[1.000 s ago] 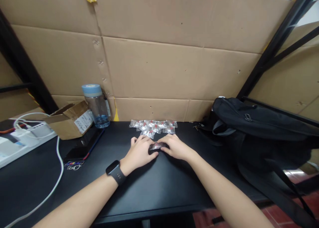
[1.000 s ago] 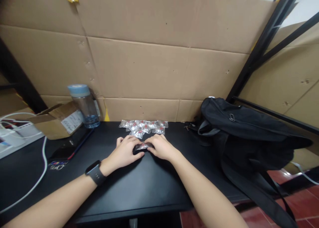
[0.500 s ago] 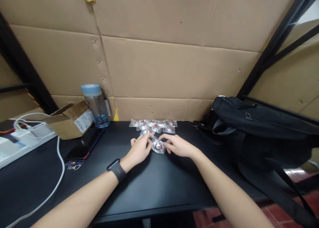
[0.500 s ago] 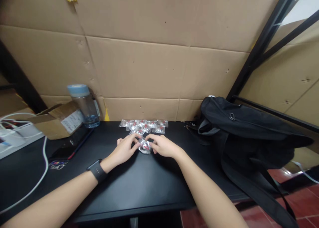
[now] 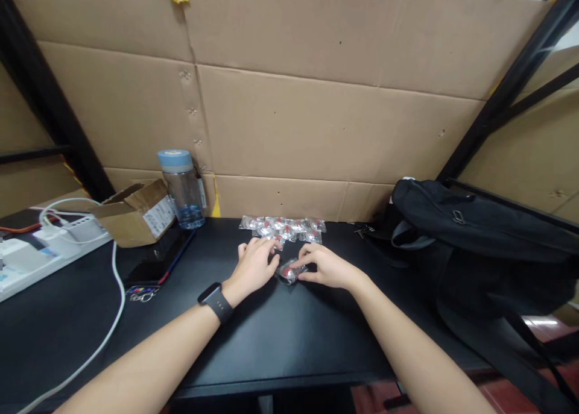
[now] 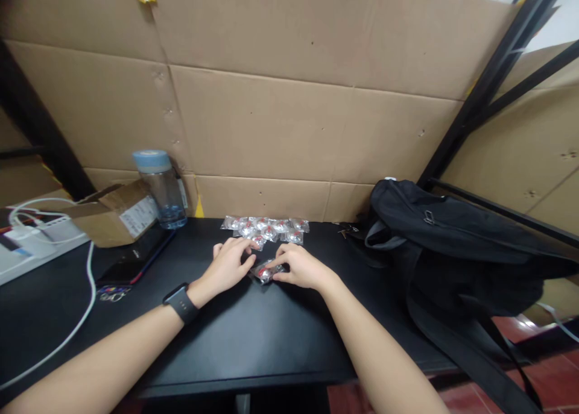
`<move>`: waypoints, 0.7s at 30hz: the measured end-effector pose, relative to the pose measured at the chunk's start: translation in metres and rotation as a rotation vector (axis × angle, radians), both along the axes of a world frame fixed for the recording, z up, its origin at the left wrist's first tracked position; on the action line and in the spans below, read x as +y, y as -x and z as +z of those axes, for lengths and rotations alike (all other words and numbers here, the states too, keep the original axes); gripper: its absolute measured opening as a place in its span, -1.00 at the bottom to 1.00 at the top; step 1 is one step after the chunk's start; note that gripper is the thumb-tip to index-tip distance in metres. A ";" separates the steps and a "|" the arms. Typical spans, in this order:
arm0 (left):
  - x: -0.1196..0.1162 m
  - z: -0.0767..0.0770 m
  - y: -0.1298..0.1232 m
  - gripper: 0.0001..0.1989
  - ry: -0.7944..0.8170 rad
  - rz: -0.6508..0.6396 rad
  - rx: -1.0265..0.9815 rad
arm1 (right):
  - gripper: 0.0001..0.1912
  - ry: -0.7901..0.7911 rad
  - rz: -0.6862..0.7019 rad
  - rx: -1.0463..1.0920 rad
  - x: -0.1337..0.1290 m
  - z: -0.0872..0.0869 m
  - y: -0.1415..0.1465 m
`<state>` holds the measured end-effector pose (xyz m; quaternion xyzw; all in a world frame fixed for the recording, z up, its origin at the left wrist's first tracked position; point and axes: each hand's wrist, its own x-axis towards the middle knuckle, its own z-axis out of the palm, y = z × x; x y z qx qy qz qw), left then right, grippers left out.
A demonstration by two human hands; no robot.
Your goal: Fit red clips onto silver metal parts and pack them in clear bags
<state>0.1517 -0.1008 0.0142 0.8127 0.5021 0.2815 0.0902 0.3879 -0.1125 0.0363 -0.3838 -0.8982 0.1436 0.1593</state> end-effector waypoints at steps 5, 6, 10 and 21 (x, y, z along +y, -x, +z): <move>0.006 0.008 0.009 -0.82 0.007 0.065 -0.004 | -0.72 -0.105 -0.121 0.024 -0.002 0.001 0.001; 0.007 0.009 0.010 -0.82 0.011 0.077 -0.006 | -0.65 -0.106 -0.091 0.031 -0.003 0.002 0.003; 0.010 0.009 0.013 -0.82 0.012 0.087 -0.018 | -0.68 -0.032 0.090 0.062 -0.006 0.005 0.009; 0.015 0.012 0.023 -0.83 0.030 -0.006 0.010 | -0.71 -0.053 -0.026 0.021 -0.006 0.006 0.010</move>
